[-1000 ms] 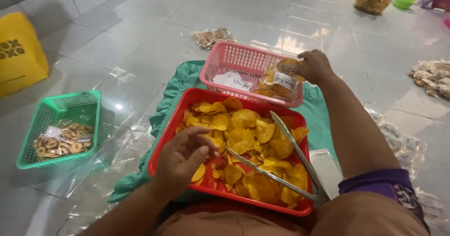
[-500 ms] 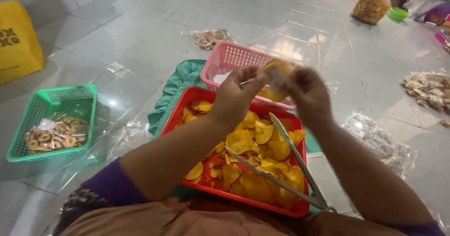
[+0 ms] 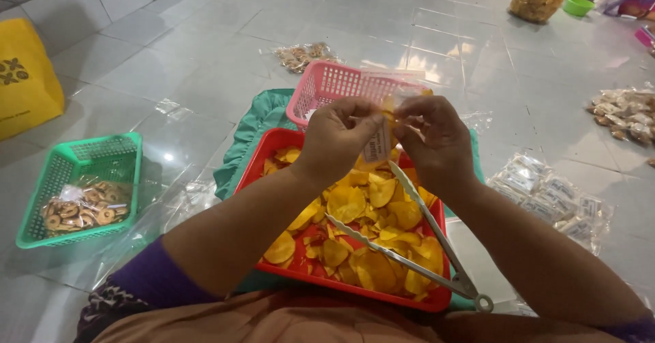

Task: The person uses tongs to transfer yellow chips from a red tray into clear plastic bags and then applies labels to the bags.

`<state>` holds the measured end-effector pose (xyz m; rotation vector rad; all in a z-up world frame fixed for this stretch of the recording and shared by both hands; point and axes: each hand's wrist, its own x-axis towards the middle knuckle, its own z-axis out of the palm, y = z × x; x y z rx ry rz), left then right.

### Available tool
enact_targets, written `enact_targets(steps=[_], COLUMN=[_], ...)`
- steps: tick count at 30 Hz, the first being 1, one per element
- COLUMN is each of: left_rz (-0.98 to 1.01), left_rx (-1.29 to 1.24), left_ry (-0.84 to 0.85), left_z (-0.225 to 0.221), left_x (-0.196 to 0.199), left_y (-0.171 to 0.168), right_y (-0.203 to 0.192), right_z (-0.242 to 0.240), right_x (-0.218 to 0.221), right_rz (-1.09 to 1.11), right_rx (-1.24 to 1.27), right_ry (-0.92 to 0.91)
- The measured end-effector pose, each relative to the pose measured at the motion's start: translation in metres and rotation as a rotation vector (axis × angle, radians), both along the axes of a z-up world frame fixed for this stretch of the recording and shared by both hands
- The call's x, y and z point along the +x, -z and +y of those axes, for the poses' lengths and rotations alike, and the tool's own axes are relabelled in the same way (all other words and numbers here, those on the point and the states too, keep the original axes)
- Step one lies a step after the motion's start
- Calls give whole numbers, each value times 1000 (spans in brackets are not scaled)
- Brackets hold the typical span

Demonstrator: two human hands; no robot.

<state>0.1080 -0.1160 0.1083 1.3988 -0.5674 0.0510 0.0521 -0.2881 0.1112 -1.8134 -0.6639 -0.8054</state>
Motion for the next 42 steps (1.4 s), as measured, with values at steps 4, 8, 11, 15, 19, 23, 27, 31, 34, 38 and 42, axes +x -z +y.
enact_targets(steps=[4,8,11,15,19,23,27,31,34,38,42], left_rz=[103,203,258,244,146,-232,-505,-629,-732,-443,-207], left_rx=[-155,-149,-136,-251,-235,-334,-235,-180,-39,-67,-203], left_ry=[62,88,81,109,79,34,-63,-136,-247,199,326], left_z=[7,11,9,6,5,0,6,5,3,14,19], left_x=[-11,-7,-6,-14,-19,-12,-10,2,18,24,27], left_y=[-9,-7,-2,-1,6,20,16,21,28,21,9], right_y=[-3,-14,-15,-19,-19,-27,-27,-40,-43,-53,-54], right_z=[-2,3,1,1,-3,4,-2,5,2,-1,-4], right_x=[-3,-12,-13,-18,-16,-22,-19,-23,-21,-20,-9], right_rz=[-43,-59,-42,-21,-19,41,56,0,110,291,244], right_rx=[-26,-144,-207,-292,-299,-313,-401,-491,-488,-374,-344], right_ry=[37,140,202,298,319,254,275,282,255,224,304])
